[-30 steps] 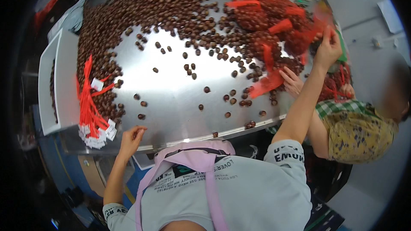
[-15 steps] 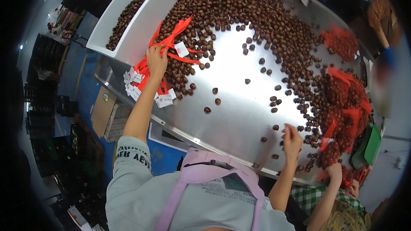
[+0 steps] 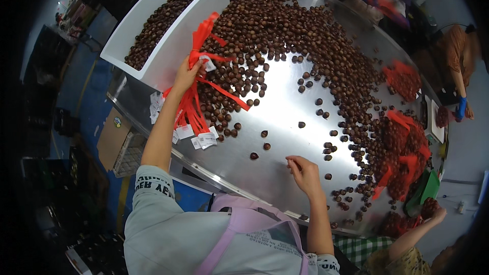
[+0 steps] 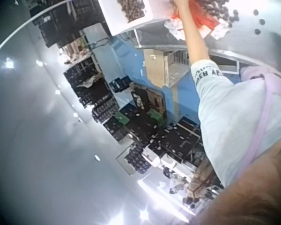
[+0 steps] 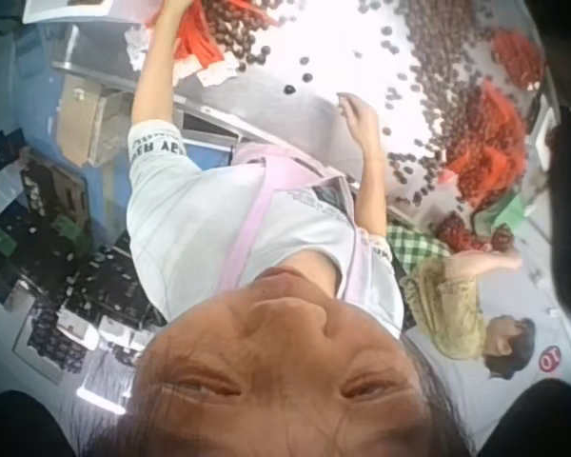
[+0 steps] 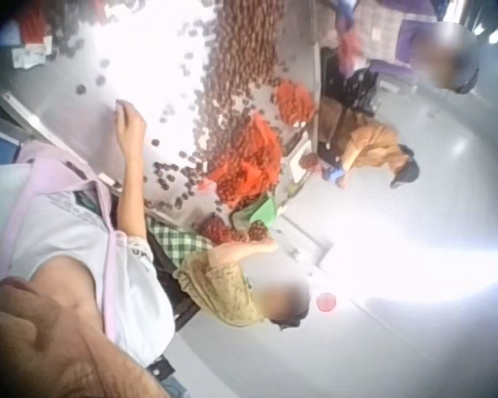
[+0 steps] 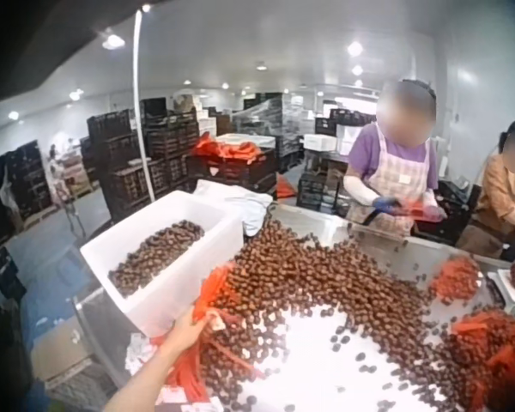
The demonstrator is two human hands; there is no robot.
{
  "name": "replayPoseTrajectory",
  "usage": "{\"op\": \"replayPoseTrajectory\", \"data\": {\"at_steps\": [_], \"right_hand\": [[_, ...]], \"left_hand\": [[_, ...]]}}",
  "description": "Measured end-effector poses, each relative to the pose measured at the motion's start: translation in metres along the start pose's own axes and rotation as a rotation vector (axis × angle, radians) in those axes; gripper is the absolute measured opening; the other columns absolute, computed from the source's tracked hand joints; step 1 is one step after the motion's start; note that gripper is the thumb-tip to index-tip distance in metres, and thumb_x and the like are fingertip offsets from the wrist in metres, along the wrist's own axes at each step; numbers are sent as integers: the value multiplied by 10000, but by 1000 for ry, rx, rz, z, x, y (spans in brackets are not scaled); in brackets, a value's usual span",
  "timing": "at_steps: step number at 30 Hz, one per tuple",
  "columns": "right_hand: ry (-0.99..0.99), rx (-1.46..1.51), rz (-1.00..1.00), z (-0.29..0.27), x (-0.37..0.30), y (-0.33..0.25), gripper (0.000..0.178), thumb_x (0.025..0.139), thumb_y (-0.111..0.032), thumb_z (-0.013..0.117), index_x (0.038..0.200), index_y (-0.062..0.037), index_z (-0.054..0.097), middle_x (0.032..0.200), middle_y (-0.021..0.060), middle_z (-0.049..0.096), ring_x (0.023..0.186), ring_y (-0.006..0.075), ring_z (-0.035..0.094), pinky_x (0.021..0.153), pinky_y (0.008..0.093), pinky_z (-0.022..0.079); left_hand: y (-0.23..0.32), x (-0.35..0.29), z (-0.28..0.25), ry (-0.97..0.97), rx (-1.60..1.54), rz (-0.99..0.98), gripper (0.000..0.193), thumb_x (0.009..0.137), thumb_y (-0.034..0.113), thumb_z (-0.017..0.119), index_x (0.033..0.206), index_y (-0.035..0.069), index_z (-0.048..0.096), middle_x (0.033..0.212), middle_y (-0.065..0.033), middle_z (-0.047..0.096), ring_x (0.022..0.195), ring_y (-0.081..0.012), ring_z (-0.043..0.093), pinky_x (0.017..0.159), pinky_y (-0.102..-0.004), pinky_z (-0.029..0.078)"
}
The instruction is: The person scoops chestnuts from a large pile on a metal table into red mesh bags, ties the bags, and places them aside. Other workers are visible in the background performing similar tasks.
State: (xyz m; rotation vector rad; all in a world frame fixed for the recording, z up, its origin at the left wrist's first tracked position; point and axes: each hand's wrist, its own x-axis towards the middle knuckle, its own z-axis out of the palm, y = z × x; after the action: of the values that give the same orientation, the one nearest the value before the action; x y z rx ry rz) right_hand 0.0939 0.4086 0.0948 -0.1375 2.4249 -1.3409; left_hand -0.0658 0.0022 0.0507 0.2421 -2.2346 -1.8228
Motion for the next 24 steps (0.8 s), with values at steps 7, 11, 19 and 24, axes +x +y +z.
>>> {"op": "replayPoseTrajectory", "data": {"at_steps": [7,11,19,24], "right_hand": [[112,42,-374,36,86,-109,239,801,-141,582,1015,-36,556,767,73,579,484,100,509,466,224,407],[31,233,-323,67,126,-135,249,794,-153,592,1002,-20,557,689,19,553,502,56,446,467,189,367],[-89,366,-230,112,156,-129,215,821,-179,553,946,-7,583,692,-6,548,596,48,463,544,199,388],[-161,268,-103,114,146,-107,214,832,-172,526,959,-13,593,712,26,586,577,61,483,530,212,400]], "left_hand": [[70,-36,2,-344,6,-53,267,818,186,560,1017,37,465,662,-18,513,523,-94,477,487,-237,399],[90,-45,18,-363,316,193,343,779,262,588,987,17,467,774,-142,589,666,-270,578,618,-351,437],[84,-1,4,-120,271,116,370,827,404,475,869,45,551,717,-176,584,713,-343,571,613,-387,424],[55,44,-12,29,685,199,320,867,303,413,806,42,588,716,-188,579,714,-363,549,630,-431,416]]}}
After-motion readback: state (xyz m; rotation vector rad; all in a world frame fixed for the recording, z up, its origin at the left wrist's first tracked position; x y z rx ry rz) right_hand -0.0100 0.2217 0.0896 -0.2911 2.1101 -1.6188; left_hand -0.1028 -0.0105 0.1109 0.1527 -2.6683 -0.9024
